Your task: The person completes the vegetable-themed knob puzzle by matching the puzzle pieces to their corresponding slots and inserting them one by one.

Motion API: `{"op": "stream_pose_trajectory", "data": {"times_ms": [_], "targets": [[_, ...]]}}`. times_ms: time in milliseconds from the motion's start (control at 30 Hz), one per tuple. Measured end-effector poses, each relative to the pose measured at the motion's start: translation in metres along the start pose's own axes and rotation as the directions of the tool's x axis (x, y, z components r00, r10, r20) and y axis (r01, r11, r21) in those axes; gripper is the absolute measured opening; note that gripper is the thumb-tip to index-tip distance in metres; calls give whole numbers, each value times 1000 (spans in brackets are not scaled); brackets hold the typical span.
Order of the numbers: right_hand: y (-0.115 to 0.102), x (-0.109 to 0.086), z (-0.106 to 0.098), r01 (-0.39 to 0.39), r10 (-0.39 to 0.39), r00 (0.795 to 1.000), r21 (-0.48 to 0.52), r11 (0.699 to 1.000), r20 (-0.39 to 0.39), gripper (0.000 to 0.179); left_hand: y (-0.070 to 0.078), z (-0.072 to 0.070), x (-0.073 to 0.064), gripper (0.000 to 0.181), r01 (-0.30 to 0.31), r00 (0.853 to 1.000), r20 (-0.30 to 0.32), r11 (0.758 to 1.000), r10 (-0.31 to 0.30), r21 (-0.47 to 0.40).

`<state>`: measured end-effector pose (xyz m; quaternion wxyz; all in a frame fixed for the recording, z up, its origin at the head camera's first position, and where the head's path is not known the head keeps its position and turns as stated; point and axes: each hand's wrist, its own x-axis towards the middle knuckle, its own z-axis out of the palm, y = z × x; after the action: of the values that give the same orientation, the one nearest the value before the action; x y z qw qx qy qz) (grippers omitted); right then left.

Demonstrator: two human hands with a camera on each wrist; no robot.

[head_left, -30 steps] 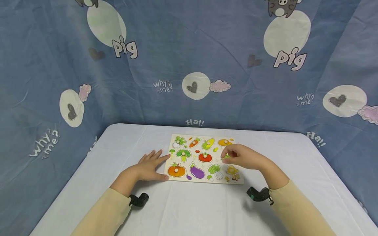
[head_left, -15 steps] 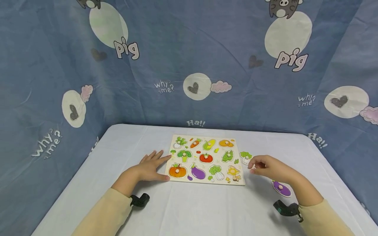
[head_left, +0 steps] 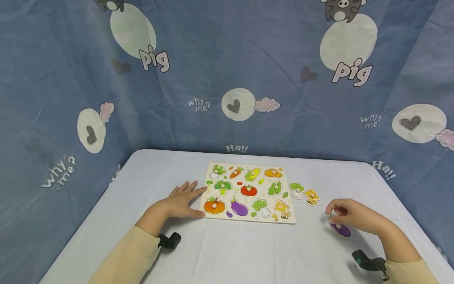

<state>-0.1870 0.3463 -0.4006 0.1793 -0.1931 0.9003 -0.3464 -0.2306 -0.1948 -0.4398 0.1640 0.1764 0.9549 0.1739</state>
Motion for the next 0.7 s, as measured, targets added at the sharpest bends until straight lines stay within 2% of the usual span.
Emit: {"op": "stream_pose_trajectory", "data": {"times_ms": [133, 400, 500, 700], "targets": [[12, -5, -1, -14, 14, 1000, -5, 1000, -7, 19, 0, 1, 1, 98, 7, 1000, -3, 1000, -7, 6], [33, -13, 0, 25, -26, 999, 39, 999, 24, 16, 2, -1, -1, 98, 0, 1000, -2, 1000, 0, -1], [38, -14, 1, 33, -35, 999, 49, 998, 33, 15, 3, -1, -1, 100, 13, 1000, 14, 1000, -13, 6], [43, -12, 2, 57, -61, 997, 82, 995, 48, 15, 3, -2, -2, 99, 4, 1000, 2, 1000, -4, -2]]}}
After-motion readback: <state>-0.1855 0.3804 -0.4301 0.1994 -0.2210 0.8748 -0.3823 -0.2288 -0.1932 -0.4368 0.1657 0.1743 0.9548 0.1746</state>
